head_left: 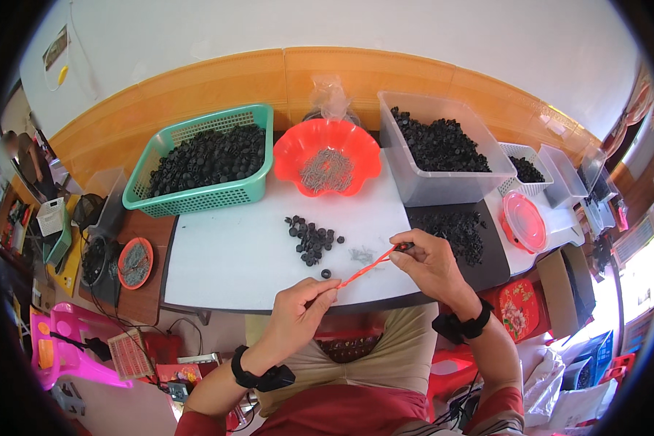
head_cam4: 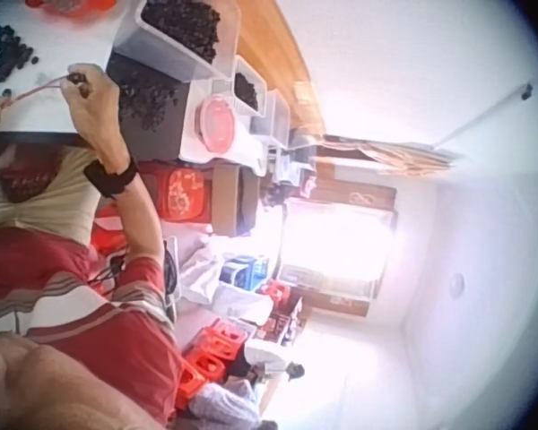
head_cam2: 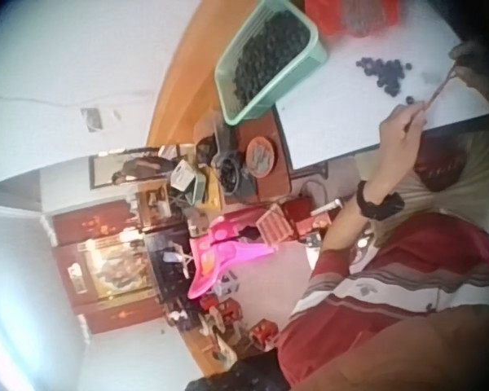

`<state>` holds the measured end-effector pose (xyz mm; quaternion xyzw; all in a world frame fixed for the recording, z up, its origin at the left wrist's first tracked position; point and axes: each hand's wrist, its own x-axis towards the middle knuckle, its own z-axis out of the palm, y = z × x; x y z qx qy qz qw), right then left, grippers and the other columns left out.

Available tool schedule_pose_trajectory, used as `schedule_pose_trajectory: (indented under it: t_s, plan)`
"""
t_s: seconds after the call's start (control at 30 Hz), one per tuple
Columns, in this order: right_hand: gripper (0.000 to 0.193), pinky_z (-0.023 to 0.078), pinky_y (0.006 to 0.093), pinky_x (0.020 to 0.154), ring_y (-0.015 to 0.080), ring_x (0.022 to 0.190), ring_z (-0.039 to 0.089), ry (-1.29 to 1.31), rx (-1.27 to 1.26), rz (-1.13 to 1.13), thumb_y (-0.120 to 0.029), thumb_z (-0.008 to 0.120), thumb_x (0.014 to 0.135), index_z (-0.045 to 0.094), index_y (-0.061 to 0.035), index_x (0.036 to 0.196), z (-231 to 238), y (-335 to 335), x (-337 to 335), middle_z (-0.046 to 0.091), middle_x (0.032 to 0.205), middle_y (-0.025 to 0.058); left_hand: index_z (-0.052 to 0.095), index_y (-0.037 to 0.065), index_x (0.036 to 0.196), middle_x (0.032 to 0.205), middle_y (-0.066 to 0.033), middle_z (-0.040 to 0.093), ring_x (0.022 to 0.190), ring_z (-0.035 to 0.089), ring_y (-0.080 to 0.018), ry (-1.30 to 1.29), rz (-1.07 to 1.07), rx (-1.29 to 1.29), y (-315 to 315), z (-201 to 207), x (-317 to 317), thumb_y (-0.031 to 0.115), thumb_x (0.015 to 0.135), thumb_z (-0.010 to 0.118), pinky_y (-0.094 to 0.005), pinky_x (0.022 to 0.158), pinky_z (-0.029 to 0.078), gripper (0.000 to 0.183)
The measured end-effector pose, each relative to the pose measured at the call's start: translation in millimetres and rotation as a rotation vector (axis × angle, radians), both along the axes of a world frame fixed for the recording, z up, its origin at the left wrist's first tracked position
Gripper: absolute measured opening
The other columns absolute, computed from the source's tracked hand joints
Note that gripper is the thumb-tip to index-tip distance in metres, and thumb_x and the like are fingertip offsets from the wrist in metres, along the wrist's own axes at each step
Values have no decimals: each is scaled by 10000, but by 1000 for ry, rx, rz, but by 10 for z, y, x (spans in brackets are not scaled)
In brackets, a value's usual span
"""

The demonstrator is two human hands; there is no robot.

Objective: Sorting and inspecting small black shoe components from a larger bin into smaller sets.

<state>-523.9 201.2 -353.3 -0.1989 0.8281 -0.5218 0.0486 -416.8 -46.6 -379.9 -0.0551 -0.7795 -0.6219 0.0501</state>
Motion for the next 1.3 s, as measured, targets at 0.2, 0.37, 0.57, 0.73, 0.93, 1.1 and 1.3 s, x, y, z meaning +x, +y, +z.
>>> schedule_pose_trajectory:
  t_s: [0.2,0.37,0.57,0.73,0.93,1.1,1.3]
  plan:
    - [210,487,226,666,52,735,560,144,-37,-61,-69,733,916,687,-1,1109,232,226,-330,656,878,19,712,-17,1172,869,-89,676,705,568,-112,27,10,35,-20,-46,2,95,962,680,-251,647,468,240]
    - [192,495,222,620,49,676,581,233,-39,-224,-77,735,919,697,-13,1096,749,425,-714,641,883,15,732,10,1143,873,-91,675,687,577,-95,74,87,19,-172,0,-1,64,928,711,-240,607,462,223]
    - [320,525,293,651,140,693,648,502,108,-415,-243,731,928,679,0,1129,965,901,-1636,678,888,79,719,23,1129,942,-73,659,718,583,-111,180,240,-232,-561,81,-203,43,876,743,-238,642,478,255]
    - [358,507,415,898,347,1024,649,948,646,-555,-208,677,919,617,-9,1211,570,1445,-2122,650,1141,193,647,44,1235,1135,-130,613,886,620,-244,443,530,-618,-1024,185,-644,41,804,786,-336,763,525,453]
    - [270,491,413,930,359,1026,640,818,481,-403,-94,679,884,615,-16,1135,754,621,-1903,644,1107,179,650,69,1216,1186,-115,611,1058,594,-329,520,802,-1033,-1659,187,-996,80,745,825,-438,924,487,503]
    - [156,511,401,884,327,971,658,943,410,-69,-62,724,845,671,-14,984,1088,-422,-1739,671,986,159,703,82,1051,1008,-37,692,1063,609,-282,474,744,-1065,-1831,60,-1030,105,761,783,-413,863,473,301]
    - [195,524,428,865,332,959,650,836,344,397,-119,754,821,703,-34,989,1007,-1839,-1720,690,1001,129,712,75,1015,986,-21,694,1019,626,-244,503,777,-1028,-1828,14,-1072,54,738,756,-393,836,471,281]
